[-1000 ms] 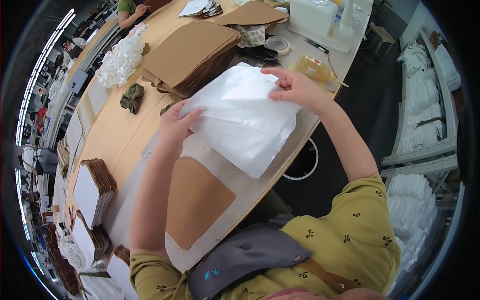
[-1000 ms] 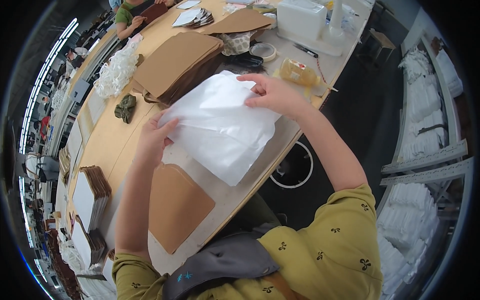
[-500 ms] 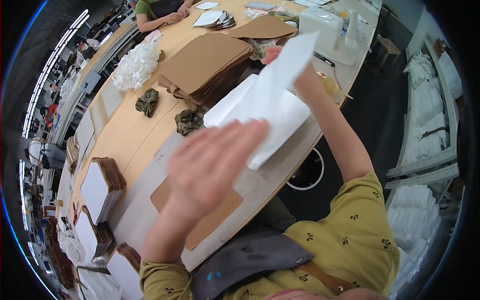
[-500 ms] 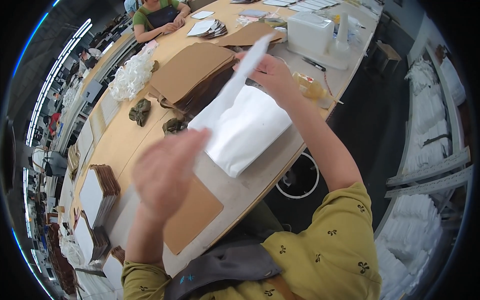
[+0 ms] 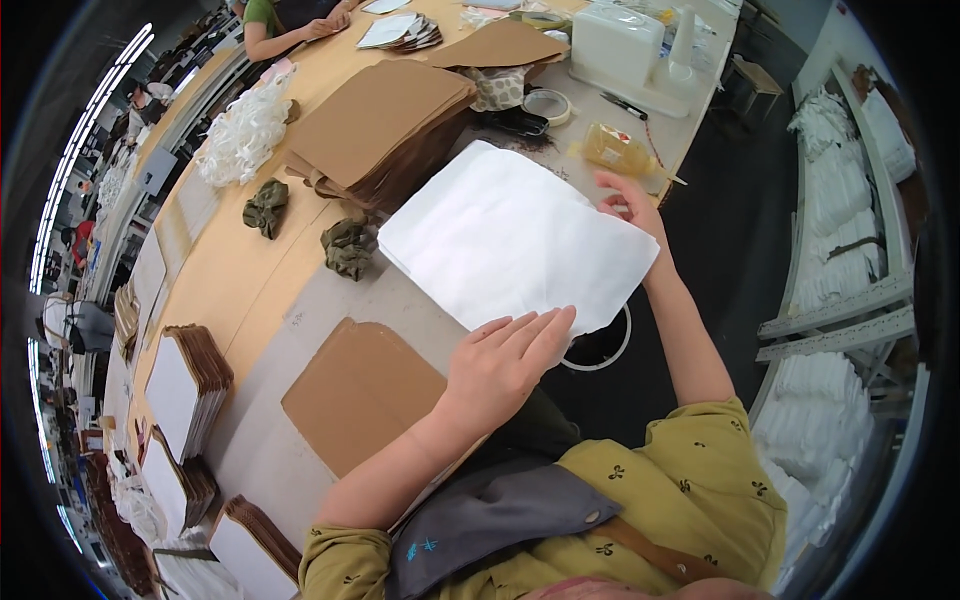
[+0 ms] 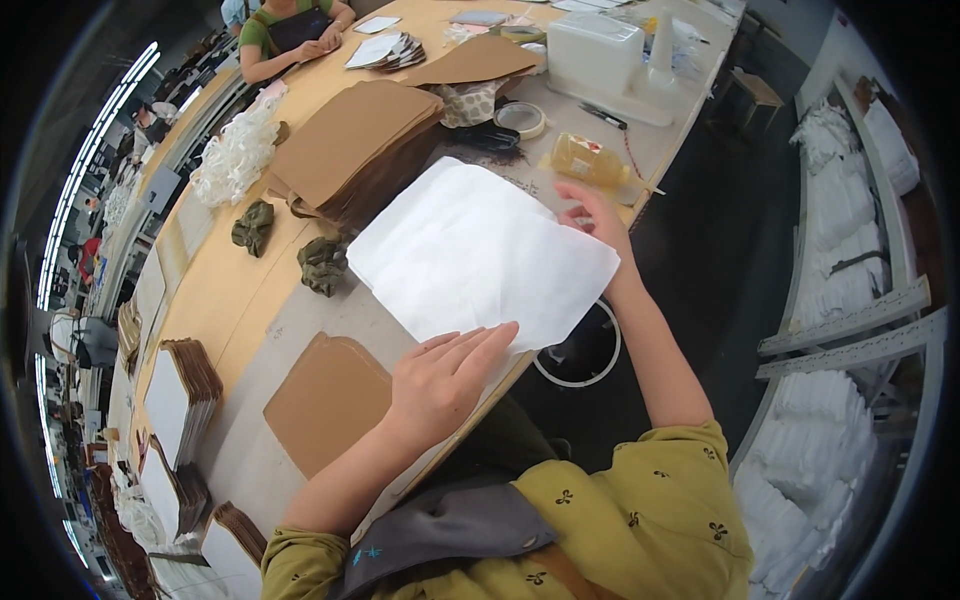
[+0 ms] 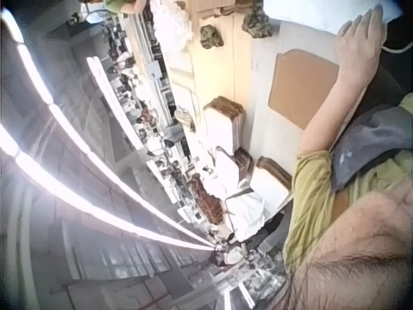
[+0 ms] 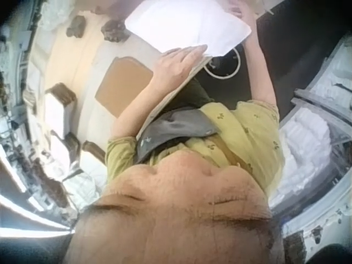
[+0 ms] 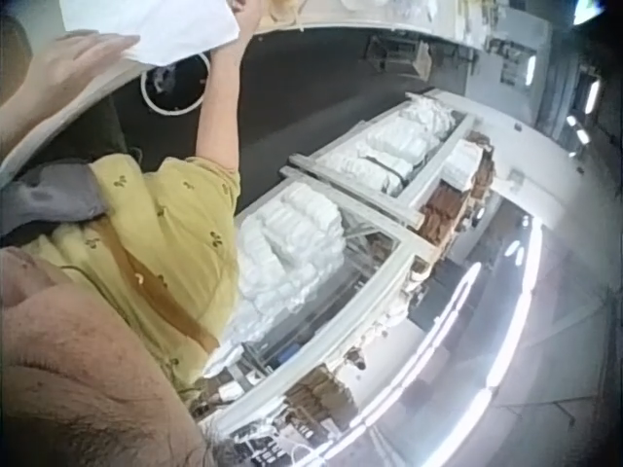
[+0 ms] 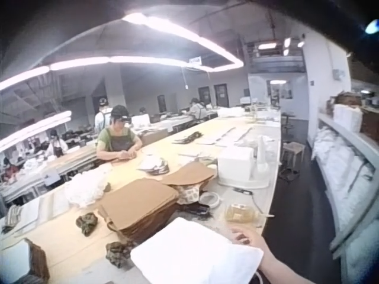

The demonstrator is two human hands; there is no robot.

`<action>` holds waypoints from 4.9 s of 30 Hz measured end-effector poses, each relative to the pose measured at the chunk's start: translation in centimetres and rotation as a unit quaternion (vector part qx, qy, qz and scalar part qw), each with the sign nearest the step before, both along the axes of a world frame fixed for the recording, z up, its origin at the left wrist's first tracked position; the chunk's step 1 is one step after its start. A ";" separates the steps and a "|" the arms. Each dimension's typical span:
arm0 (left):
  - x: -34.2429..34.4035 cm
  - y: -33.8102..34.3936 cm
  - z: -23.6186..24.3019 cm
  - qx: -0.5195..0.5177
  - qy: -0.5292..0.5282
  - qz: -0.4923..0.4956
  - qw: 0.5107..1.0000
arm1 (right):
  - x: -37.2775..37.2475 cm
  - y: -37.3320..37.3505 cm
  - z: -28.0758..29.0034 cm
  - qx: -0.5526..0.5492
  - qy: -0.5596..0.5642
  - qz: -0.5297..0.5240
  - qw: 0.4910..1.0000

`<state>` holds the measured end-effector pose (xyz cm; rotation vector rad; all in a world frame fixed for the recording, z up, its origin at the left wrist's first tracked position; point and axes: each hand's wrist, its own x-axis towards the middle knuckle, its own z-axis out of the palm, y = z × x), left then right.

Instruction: Applying adhesive to leather pieces and attaching protective paper lining.

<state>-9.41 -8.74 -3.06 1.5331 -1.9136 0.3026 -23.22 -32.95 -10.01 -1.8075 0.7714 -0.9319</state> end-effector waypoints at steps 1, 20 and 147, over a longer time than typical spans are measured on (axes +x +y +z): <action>-0.2 0.1 -0.2 0.008 -0.006 0.005 1.000 | -1.3 0.6 -0.6 0.000 0.001 -0.005 1.000; -2.8 1.8 -1.5 0.026 0.007 -0.025 0.999 | -6.8 5.5 -1.2 0.378 -0.179 0.021 0.908; 7.8 5.2 1.9 0.221 0.156 0.058 0.961 | -1.5 13.8 1.0 -0.455 0.055 -0.076 0.885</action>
